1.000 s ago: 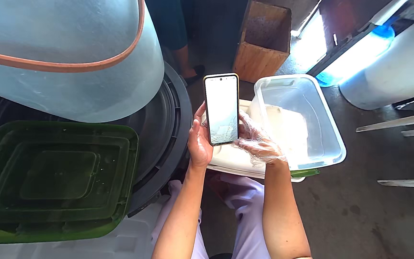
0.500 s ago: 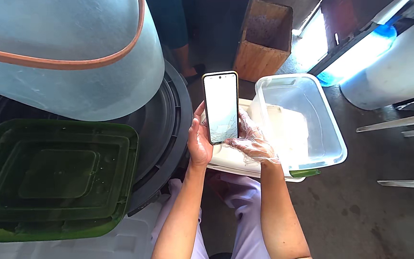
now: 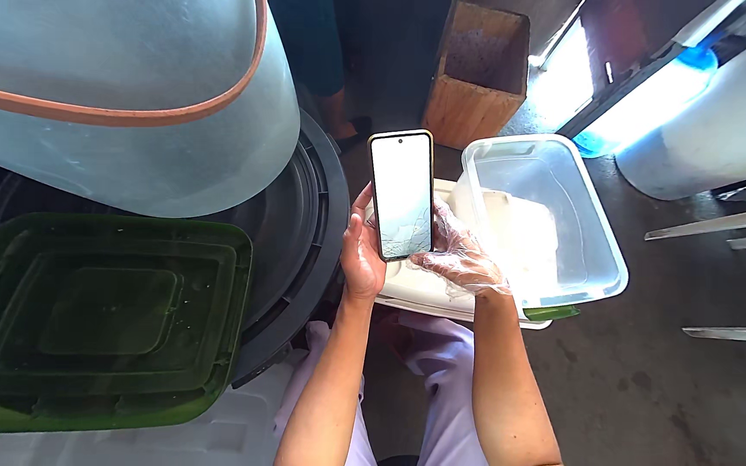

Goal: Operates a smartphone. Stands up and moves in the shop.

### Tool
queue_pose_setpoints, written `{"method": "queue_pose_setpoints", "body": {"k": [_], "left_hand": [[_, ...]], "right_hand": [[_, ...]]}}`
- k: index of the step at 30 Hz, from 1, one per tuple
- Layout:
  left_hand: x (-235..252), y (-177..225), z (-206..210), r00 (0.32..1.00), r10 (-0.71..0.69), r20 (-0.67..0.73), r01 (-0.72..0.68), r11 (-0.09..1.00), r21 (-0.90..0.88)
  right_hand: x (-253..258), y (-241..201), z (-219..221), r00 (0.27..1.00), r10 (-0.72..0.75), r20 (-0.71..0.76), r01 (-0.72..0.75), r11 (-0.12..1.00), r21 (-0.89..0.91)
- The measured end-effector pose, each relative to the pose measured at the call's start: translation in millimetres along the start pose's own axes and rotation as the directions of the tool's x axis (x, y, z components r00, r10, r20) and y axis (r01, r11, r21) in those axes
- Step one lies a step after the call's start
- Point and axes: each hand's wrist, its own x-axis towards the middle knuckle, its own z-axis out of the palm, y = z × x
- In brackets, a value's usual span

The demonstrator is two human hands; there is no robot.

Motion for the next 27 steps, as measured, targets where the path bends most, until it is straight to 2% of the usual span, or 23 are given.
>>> {"method": "queue_pose_setpoints", "body": {"k": [14, 27], "left_hand": [[-0.8, 0.6, 0.3, 1.0, 0.01, 0.004, -0.01, 1.0, -0.003], [-1.3, 0.8, 0.3, 1.0, 0.017, 0.005, -0.017, 1.0, 0.013]], "right_hand": [[-0.3, -1.0, 4.3, 0.998, 0.025, -0.049, -0.028, 0.998, -0.048], [-0.7, 0.0, 1.5, 1.0, 0.003, -0.003, -0.003, 1.0, -0.027]]}}
